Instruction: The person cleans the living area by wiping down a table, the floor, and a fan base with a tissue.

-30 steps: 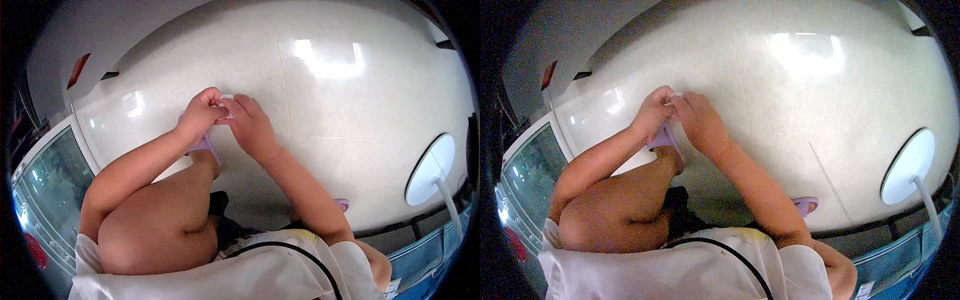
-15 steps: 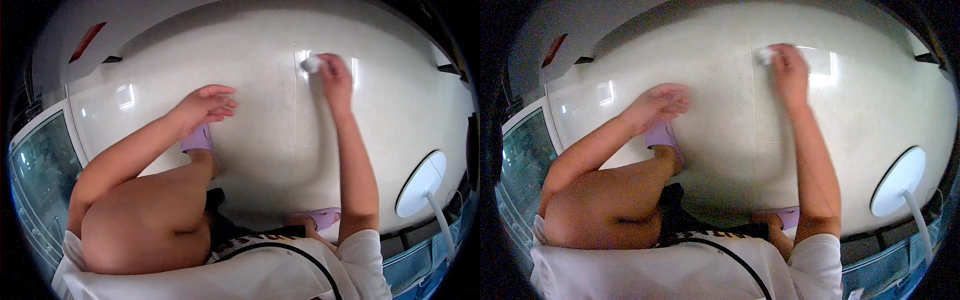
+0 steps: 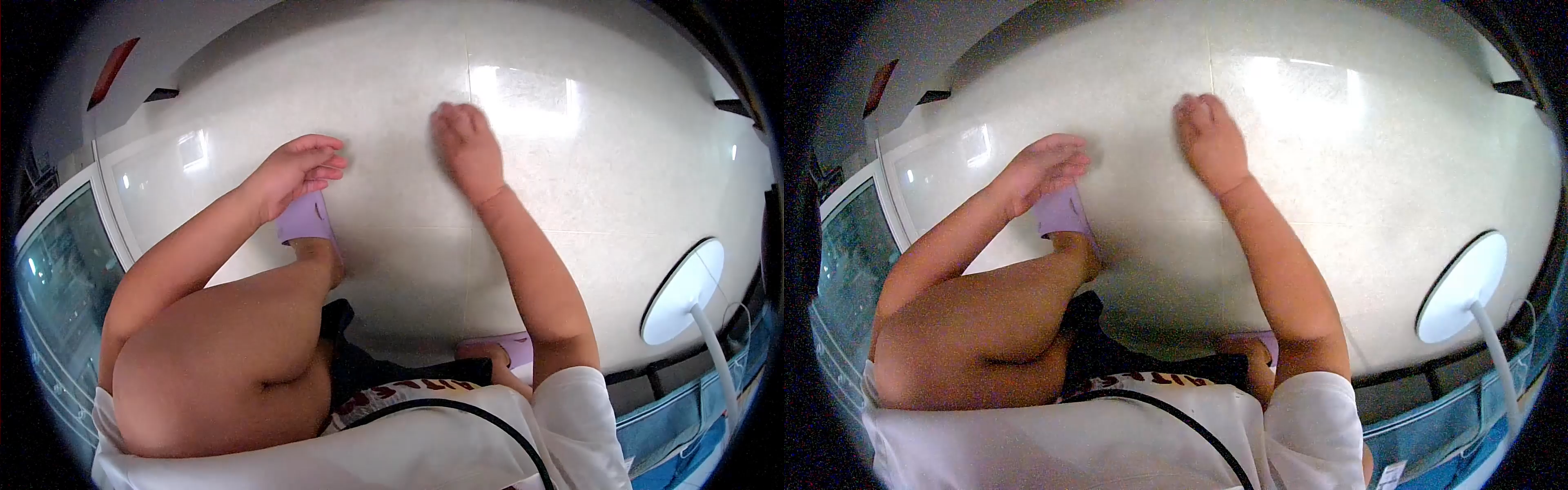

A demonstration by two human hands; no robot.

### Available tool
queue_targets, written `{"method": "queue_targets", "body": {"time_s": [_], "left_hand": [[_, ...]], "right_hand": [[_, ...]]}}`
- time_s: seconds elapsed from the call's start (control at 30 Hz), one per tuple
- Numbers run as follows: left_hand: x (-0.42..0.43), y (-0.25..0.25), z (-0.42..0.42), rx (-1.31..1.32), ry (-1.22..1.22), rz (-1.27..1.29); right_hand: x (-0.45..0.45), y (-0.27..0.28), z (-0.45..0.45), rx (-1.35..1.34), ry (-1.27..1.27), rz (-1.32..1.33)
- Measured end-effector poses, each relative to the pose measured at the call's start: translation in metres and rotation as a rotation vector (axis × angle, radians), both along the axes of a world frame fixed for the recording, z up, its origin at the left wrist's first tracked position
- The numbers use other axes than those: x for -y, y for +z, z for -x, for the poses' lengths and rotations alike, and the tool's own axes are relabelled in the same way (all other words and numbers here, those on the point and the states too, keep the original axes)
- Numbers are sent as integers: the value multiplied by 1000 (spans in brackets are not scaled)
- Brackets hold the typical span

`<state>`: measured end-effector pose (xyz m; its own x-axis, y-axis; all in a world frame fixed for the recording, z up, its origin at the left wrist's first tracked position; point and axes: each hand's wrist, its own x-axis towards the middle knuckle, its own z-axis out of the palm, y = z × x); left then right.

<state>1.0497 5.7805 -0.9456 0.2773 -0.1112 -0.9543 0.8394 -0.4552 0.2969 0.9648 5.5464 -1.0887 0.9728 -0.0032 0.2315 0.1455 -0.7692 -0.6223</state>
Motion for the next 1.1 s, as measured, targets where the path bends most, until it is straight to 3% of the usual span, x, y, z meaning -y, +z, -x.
{"method": "queue_targets", "body": {"time_s": [0.07, 0.33, 0.53, 0.63, 0.77, 0.9, 0.93, 1.0, 1.1], "left_hand": [[2, 0, 1, 0, -18, 2], [-2, -3, 1, -9, -132, 19], [2, -7, 5, -12, -88, 92], [14, 11, 6, -5, -105, 55], [19, 24, 8, 0, -100, 26], [28, 51, 4, 44, -170, 18], [31, 70, 4, 77, -223, 3], [46, 106, 13, 147, -336, -44], [65, 146, 24, 174, -606, -133]], "right_hand": [[-8, 28, 15, 49, 119, 30], [20, 33, 103, -102, 443, -83], [103, 45, 160, -158, 733, -6], [175, 85, 179, -394, 746, 35], [240, 161, 212, -698, 169, -125], [273, 193, 254, -982, -588, -802], [268, 192, 266, -960, -597, -803], [255, 169, 295, -771, -797, -1120], [226, 146, 305, -725, -893, -1525]]}}
